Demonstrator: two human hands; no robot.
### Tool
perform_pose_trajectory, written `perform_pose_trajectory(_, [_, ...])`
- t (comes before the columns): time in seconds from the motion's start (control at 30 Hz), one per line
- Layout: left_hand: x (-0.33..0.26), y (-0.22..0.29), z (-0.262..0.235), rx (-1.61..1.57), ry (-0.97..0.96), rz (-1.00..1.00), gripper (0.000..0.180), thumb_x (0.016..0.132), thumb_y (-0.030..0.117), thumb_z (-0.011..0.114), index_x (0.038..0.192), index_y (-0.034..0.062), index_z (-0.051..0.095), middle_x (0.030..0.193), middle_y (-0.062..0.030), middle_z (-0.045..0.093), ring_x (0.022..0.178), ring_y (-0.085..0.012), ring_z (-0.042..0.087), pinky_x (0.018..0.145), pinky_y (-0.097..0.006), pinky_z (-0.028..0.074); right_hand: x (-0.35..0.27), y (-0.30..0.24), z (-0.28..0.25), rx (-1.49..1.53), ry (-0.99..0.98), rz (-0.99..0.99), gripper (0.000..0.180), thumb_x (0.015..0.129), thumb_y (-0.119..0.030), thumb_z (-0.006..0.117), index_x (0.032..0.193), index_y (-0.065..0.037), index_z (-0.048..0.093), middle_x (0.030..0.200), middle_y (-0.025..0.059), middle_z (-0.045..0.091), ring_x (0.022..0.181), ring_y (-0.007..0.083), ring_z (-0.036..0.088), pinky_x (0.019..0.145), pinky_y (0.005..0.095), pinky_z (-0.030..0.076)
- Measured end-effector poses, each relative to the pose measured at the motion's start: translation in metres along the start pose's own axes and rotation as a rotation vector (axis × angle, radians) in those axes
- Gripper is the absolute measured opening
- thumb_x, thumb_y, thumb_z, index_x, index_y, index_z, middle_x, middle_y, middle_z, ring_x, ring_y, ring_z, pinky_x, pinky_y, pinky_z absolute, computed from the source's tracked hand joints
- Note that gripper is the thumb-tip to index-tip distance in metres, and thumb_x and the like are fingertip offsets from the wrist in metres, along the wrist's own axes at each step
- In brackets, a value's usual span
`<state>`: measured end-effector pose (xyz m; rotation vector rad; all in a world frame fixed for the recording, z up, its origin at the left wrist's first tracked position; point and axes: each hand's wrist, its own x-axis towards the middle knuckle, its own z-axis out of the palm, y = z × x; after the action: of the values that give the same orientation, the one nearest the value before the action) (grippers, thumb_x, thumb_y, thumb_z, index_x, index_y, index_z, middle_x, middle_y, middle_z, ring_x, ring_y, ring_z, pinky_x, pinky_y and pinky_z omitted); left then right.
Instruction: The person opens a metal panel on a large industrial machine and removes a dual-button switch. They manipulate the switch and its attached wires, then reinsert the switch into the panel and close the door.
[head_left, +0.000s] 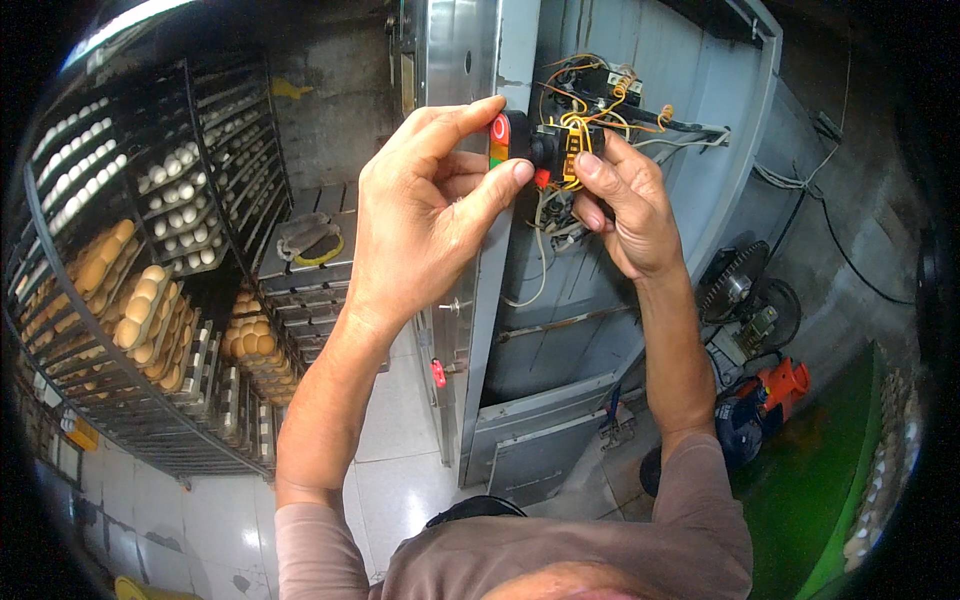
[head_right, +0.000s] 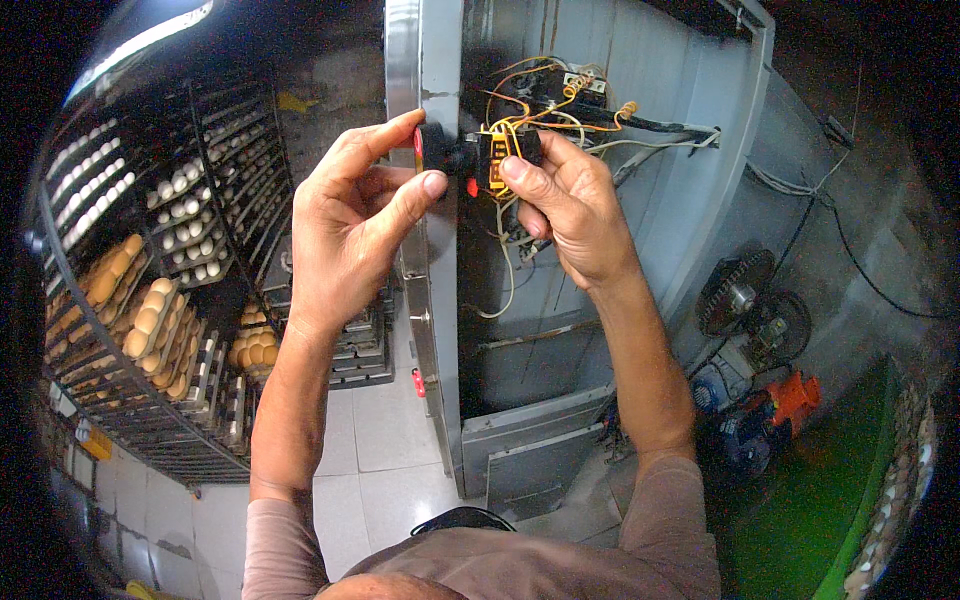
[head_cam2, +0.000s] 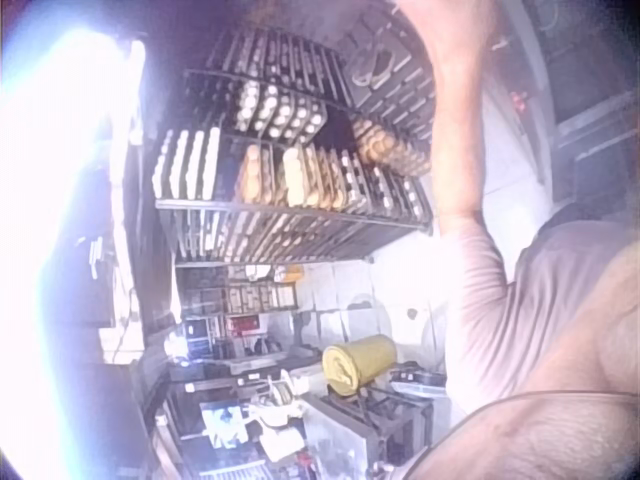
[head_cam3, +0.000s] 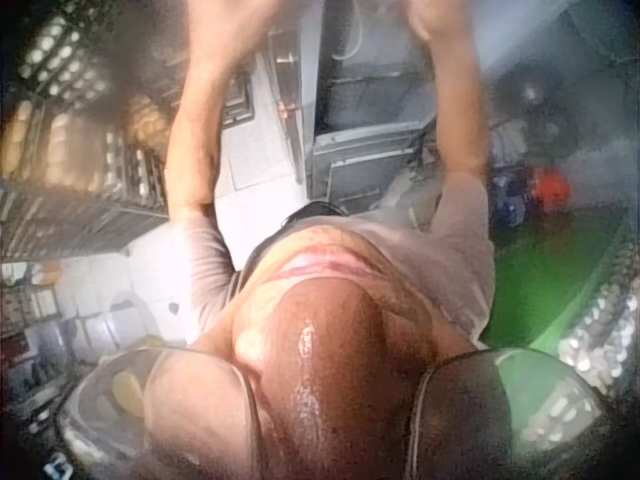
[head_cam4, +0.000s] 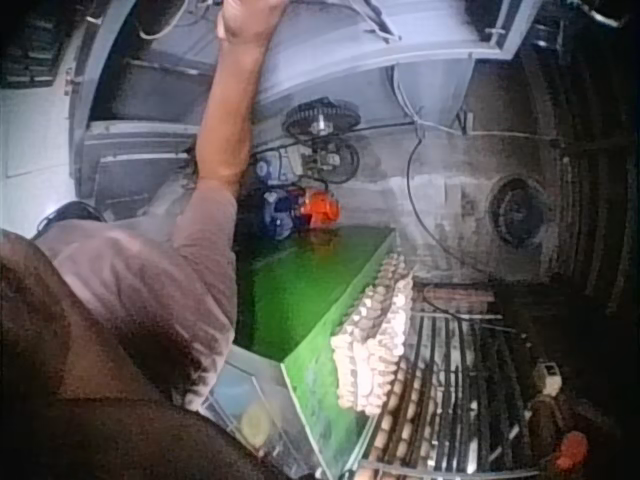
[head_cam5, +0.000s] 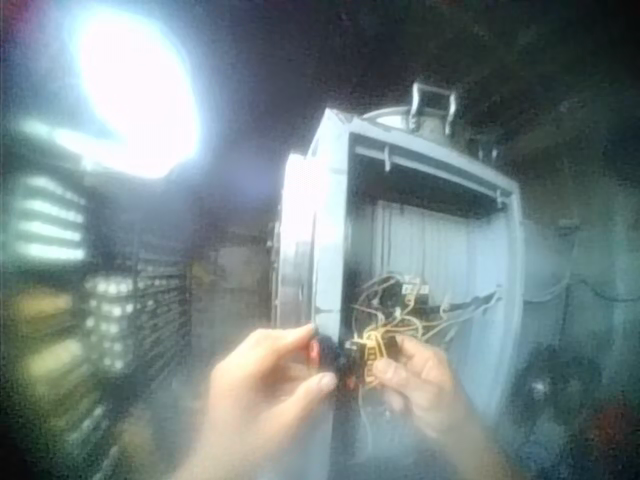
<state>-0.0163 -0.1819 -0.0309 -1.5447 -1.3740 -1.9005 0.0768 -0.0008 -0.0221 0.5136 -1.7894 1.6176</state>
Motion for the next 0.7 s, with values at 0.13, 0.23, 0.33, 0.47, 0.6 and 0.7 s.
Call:
perform_pose_trajectory(0.13, [0.008, 0.007, -0.003, 0.138, -0.056, 0.014, 0.045, 0.087, 0.008, 0.076, 0.128, -0.0020, 0.060, 0.107, -0.0043, 0.063, 0.087, -0.0085, 0.065, 0.074, -0.021, 0.052, 0.001, -0.003, -0.001, -0.006, -0.027, -0.005, 0.030, 0.096, -0.019, 0.064, 0.119, 0.000, 0.058, 0.094, -0.0011, 0.061, 0.063, -0.0010, 0.044, 0.047, 0.0151, 0.035])
perform_pose_trajectory(0.23, [0.012, 0.008, -0.002, 0.167, -0.040, -0.010, 0.045, 0.086, 0.012, 0.077, 0.126, -0.0021, 0.062, 0.097, -0.0040, 0.068, 0.079, -0.0065, 0.063, 0.069, -0.020, 0.051, 0.002, -0.001, -0.003, -0.008, -0.015, -0.012, 0.030, 0.096, -0.019, 0.064, 0.119, 0.000, 0.058, 0.094, -0.0010, 0.061, 0.062, -0.0009, 0.043, 0.047, 0.0151, 0.035])
perform_pose_trajectory(0.33, [0.014, 0.008, -0.003, 0.144, -0.060, -0.079, 0.044, 0.086, 0.013, 0.077, 0.124, -0.0027, 0.063, 0.089, -0.0044, 0.070, 0.074, -0.0058, 0.062, 0.067, -0.020, 0.050, 0.002, -0.001, -0.005, -0.019, -0.011, -0.001, 0.031, 0.095, -0.020, 0.065, 0.118, 0.000, 0.058, 0.093, -0.0007, 0.061, 0.061, -0.0002, 0.044, 0.047, 0.0154, 0.035])
perform_pose_trajectory(0.47, [0.016, 0.008, -0.003, 0.168, -0.058, -0.076, 0.043, 0.086, 0.014, 0.078, 0.123, -0.0032, 0.064, 0.084, -0.0034, 0.070, 0.071, -0.0053, 0.061, 0.064, -0.020, 0.050, 0.002, 0.000, -0.006, -0.023, -0.013, -0.028, 0.032, 0.094, -0.020, 0.067, 0.118, 0.000, 0.058, 0.091, 0.0003, 0.061, 0.060, 0.0006, 0.044, 0.047, 0.0159, 0.036])
perform_pose_trajectory(0.6, [0.020, 0.010, -0.004, 0.197, -0.061, -0.091, 0.042, 0.086, 0.015, 0.078, 0.121, -0.0032, 0.065, 0.083, -0.0030, 0.070, 0.071, -0.0051, 0.060, 0.063, -0.020, 0.049, 0.007, 0.001, -0.009, -0.040, -0.025, -0.066, 0.034, 0.093, -0.018, 0.069, 0.119, 0.000, 0.057, 0.089, 0.0007, 0.061, 0.059, 0.0008, 0.044, 0.047, 0.0161, 0.035])
perform_pose_trajectory(0.7, [0.022, 0.010, -0.004, 0.211, -0.072, -0.062, 0.040, 0.086, 0.015, 0.078, 0.118, -0.0036, 0.066, 0.083, -0.0032, 0.070, 0.071, -0.0052, 0.060, 0.064, -0.020, 0.050, 0.006, 0.001, -0.011, -0.034, -0.029, -0.058, 0.034, 0.093, -0.018, 0.069, 0.120, 0.000, 0.057, 0.089, 0.0005, 0.061, 0.059, 0.0009, 0.044, 0.048, 0.0161, 0.035])
